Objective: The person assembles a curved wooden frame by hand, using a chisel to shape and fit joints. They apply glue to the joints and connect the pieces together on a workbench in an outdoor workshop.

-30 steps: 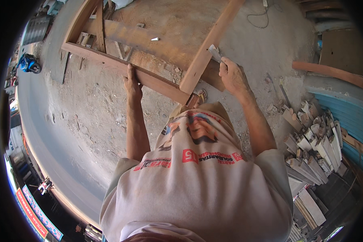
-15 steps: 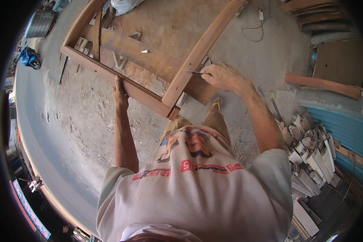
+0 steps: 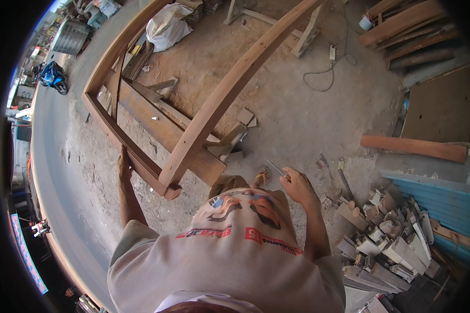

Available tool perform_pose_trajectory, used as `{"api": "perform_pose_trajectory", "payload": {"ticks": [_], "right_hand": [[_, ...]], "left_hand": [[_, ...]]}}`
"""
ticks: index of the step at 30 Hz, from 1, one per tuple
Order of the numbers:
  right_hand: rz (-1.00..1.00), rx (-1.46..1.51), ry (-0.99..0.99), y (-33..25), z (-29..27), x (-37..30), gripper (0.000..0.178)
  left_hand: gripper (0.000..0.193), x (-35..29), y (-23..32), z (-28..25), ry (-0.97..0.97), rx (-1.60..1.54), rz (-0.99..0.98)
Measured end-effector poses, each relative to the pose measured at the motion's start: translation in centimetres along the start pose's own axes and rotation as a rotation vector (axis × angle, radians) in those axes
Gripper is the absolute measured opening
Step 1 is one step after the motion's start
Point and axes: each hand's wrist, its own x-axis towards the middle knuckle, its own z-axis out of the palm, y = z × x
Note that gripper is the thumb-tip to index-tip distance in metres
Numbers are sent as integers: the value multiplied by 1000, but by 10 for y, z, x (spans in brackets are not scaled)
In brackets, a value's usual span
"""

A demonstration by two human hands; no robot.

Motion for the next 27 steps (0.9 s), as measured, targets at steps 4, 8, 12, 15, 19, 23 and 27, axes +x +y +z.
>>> {"api": "perform_pose_trajectory", "payload": {"ticks": [4, 8, 12, 15, 19, 23, 27], "right_hand": [[-42, 53, 211, 41, -22, -2, 46], [-47, 108, 249, 49, -35, 9, 41], [-125, 149, 212, 61, -45, 28, 37], [-227, 131, 290, 74, -58, 60, 36], [-195, 244, 383, 62, -105, 106, 36], [-195, 227, 313, 25, -167, 154, 42], [-440, -17, 306, -14, -204, 210, 42]], "left_hand": [[102, 6, 6, -1, 91, 60, -13], [97, 16, 2, 20, 281, 246, 126], [94, 28, 10, 19, 451, 424, 110], [90, 21, 26, 49, 785, 703, 298], [82, -34, 78, 155, 635, 657, 704], [83, -117, 146, 304, -60, 466, 704], [88, -181, 186, 391, -310, 685, 822]]}}
